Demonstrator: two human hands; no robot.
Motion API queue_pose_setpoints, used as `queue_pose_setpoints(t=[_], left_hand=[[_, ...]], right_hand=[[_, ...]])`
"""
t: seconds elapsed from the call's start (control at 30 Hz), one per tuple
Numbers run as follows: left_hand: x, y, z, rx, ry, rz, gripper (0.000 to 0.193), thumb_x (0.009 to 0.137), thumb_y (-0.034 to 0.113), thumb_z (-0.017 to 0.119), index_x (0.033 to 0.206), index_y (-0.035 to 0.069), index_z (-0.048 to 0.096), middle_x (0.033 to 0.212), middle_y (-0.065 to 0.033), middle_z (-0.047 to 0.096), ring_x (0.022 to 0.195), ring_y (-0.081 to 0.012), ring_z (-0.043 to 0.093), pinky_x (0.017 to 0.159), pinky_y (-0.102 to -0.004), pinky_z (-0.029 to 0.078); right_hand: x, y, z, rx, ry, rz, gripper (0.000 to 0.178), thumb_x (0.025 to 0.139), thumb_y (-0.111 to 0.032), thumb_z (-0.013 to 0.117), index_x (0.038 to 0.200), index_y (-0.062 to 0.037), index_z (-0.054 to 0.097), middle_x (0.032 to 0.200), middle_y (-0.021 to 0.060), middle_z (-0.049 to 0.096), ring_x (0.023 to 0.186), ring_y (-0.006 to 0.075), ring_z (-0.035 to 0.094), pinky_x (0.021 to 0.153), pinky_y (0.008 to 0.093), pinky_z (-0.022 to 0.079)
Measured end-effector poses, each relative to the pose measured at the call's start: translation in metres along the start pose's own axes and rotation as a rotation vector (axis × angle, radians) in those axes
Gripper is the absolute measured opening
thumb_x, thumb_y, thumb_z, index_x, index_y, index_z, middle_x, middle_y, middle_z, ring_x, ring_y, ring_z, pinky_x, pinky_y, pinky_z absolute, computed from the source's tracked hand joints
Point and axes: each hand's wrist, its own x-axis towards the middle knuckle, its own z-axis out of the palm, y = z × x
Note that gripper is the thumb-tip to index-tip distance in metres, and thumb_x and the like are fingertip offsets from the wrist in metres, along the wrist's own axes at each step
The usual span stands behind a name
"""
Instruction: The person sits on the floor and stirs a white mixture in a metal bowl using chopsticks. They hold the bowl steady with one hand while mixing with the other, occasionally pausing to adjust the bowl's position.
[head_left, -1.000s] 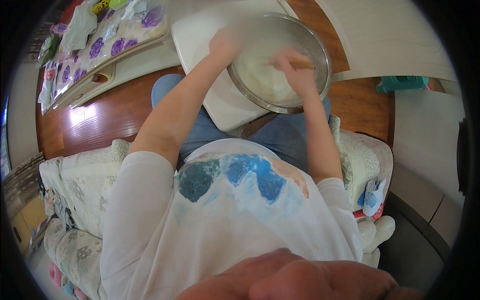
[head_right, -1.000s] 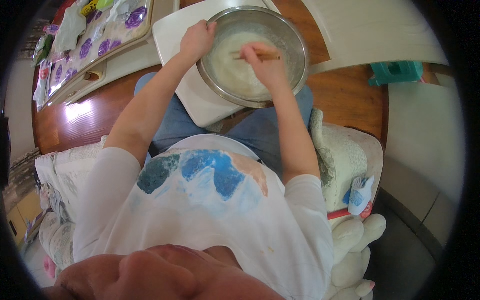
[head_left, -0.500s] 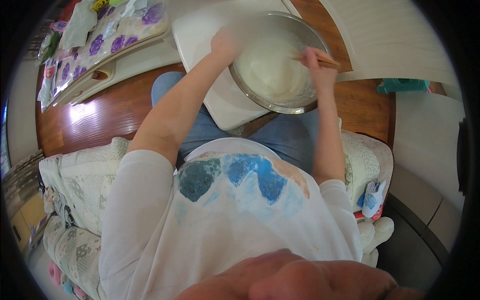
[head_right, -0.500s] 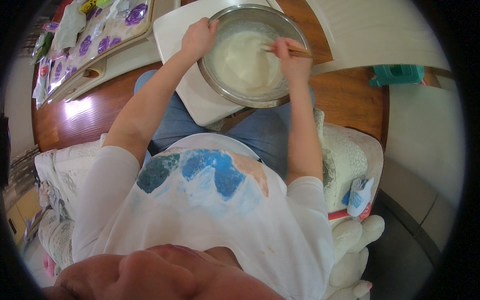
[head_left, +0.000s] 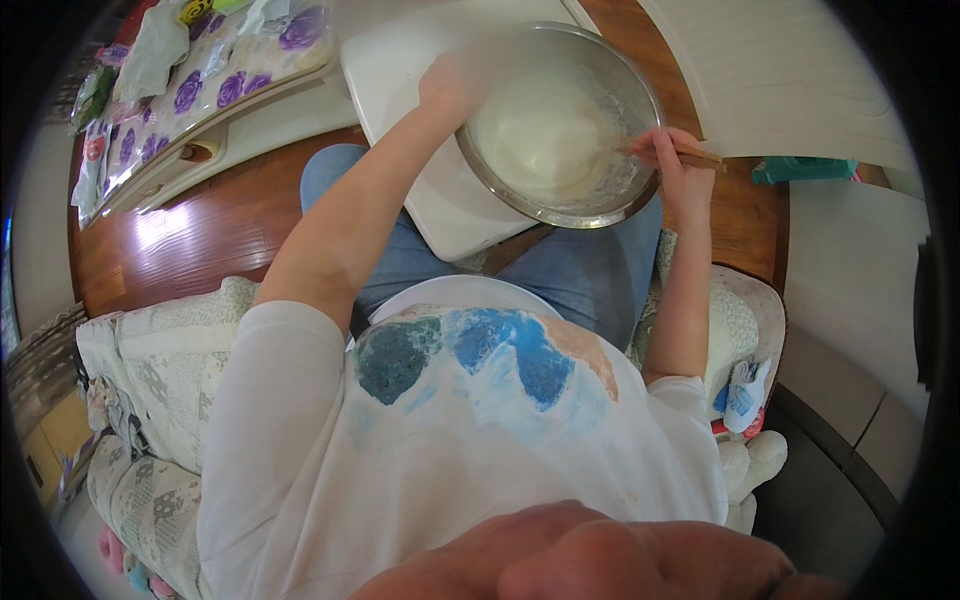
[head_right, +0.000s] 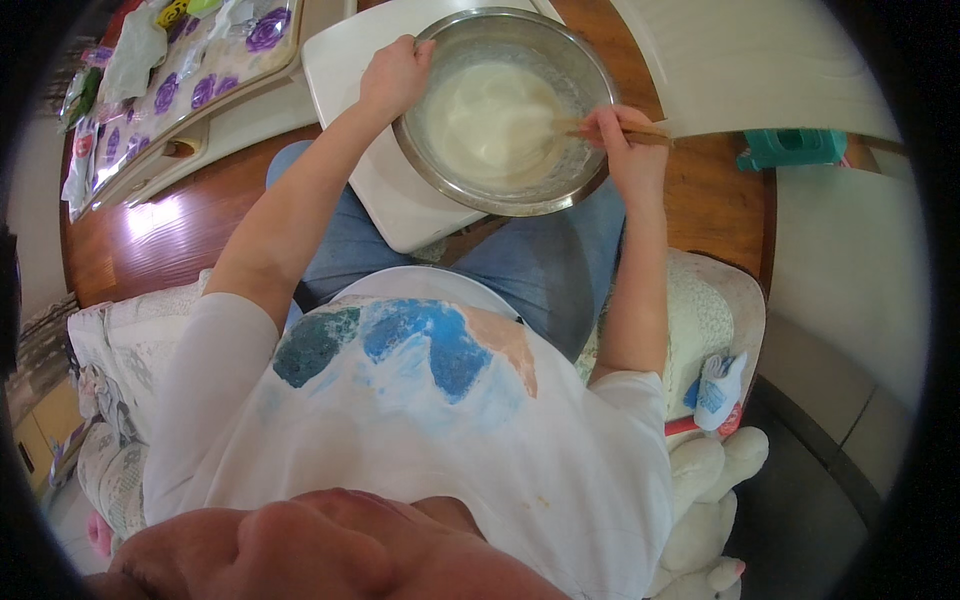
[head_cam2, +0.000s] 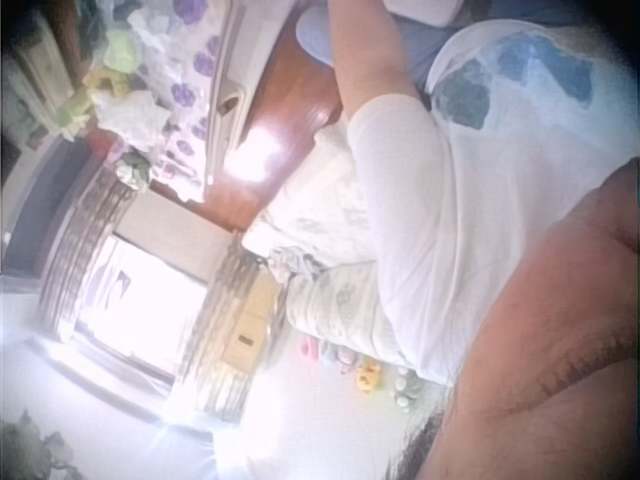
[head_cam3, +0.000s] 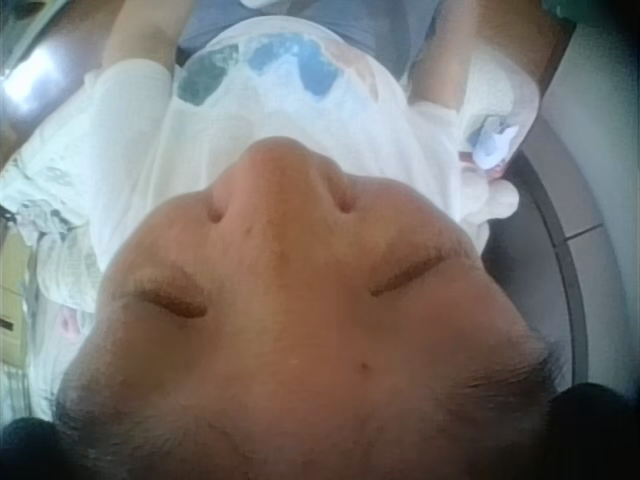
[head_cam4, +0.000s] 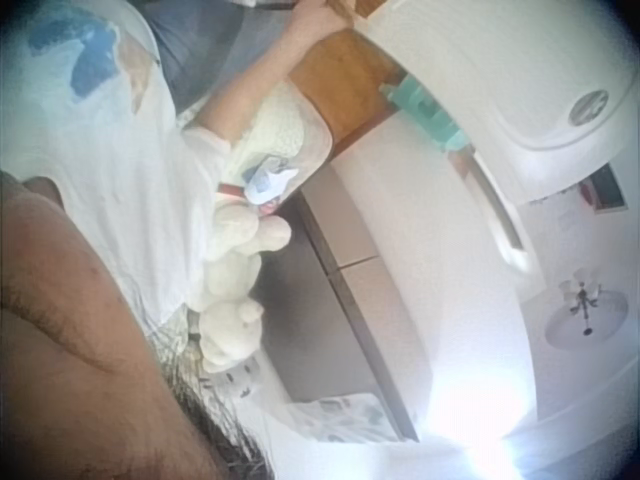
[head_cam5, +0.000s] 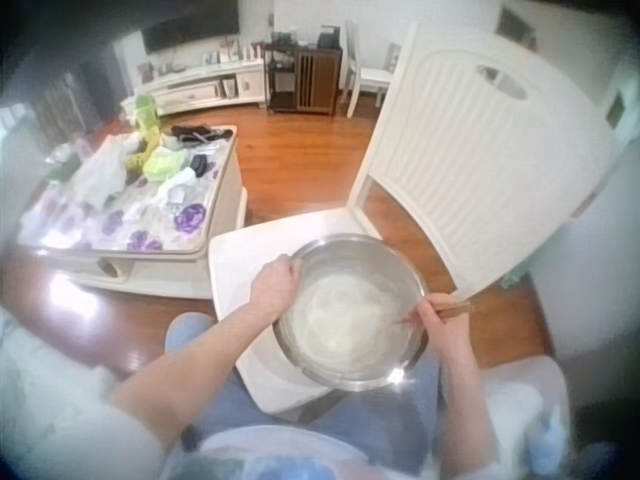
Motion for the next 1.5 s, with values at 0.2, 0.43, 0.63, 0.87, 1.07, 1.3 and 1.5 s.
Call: queue_pose_setpoints(t=[0.2, 0.43, 0.63, 0.87, 1.07, 1.3, 1.5], left_hand=[[-0.003, 0.004, -0.005, 0.006, 0.011, 0.028, 0.044, 0.091, 0.041, 0.042, 0.095, 0.0, 0.057, 0.09, -0.022, 0.063, 0.087, -0.0379, 0.059, 0.076, -0.0451, 0.047], [-0.002, 0.002, -0.004, 0.01, 0.003, 0.013, 0.044, 0.091, 0.041, 0.042, 0.093, 0.0, 0.057, 0.09, -0.0215, 0.063, 0.087, -0.0378, 0.059, 0.075, -0.0452, 0.047], [0.0, 0.0, -0.001, 0.002, 0.004, 0.03, 0.043, 0.091, 0.041, 0.042, 0.092, 0.0, 0.057, 0.087, -0.0216, 0.063, 0.085, -0.0381, 0.059, 0.074, -0.0453, 0.047], [-0.004, 0.007, -0.006, 0.021, 0.036, 0.064, 0.043, 0.091, 0.041, 0.044, 0.091, 0.0, 0.058, 0.087, -0.0222, 0.063, 0.084, -0.0389, 0.06, 0.073, -0.0456, 0.047], [-0.003, 0.004, -0.003, 0.009, 0.039, 0.044, 0.042, 0.091, 0.04, 0.044, 0.091, 0.0, 0.058, 0.087, -0.0224, 0.063, 0.084, -0.039, 0.06, 0.073, -0.0458, 0.047], [-0.002, 0.0, 0.0, -0.014, 0.052, 0.06, 0.043, 0.091, 0.041, 0.044, 0.09, 0.0, 0.058, 0.086, -0.0221, 0.063, 0.083, -0.0385, 0.06, 0.073, -0.0456, 0.048], [-0.002, 0.004, -0.002, 0.018, 0.042, 0.053, 0.043, 0.091, 0.041, 0.044, 0.091, 0.0, 0.058, 0.087, -0.0218, 0.063, 0.084, -0.0382, 0.06, 0.074, -0.0451, 0.047]], right_hand=[[0.031, 0.008, 0.06, -0.021, 0.06, -0.181, 0.017, 0.086, -0.014, 0.061, 0.087, 0.0014, 0.066, 0.079, 0.0064, 0.067, 0.074, 0.0133, 0.064, 0.067, 0.0253, 0.05], [-0.013, -0.012, 0.067, -0.007, -0.366, -0.042, 0.017, 0.087, -0.014, 0.058, 0.089, 0.0014, 0.065, 0.082, 0.0068, 0.066, 0.077, 0.0141, 0.063, 0.071, 0.0259, 0.051], [-0.006, -0.006, -0.003, 0.015, -0.13, 0.14, 0.019, 0.088, -0.016, 0.058, 0.09, 0.0021, 0.064, 0.083, 0.0091, 0.066, 0.076, 0.0164, 0.065, 0.069, 0.0276, 0.053], [0.029, 0.012, 0.061, 0.006, 0.007, -0.147, 0.02, 0.086, -0.018, 0.06, 0.088, 0.0021, 0.065, 0.079, 0.0071, 0.066, 0.073, 0.0139, 0.064, 0.068, 0.0252, 0.051], [-0.012, -0.01, 0.081, 0.038, -0.365, -0.225, 0.019, 0.089, -0.015, 0.057, 0.083, 0.0008, 0.065, 0.079, 0.0048, 0.065, 0.072, 0.0136, 0.062, 0.068, 0.025, 0.05], [-0.007, -0.008, 0.001, 0.045, -0.055, 0.13, 0.018, 0.086, -0.014, 0.06, 0.091, 0.0029, 0.063, 0.08, 0.0092, 0.066, 0.075, 0.0145, 0.064, 0.067, 0.0257, 0.054], [0.023, 0.011, 0.05, 0.105, 0.03, -0.056, 0.019, 0.086, -0.015, 0.06, 0.091, 0.0029, 0.063, 0.081, 0.0083, 0.066, 0.075, 0.0138, 0.064, 0.068, 0.0256, 0.052]])
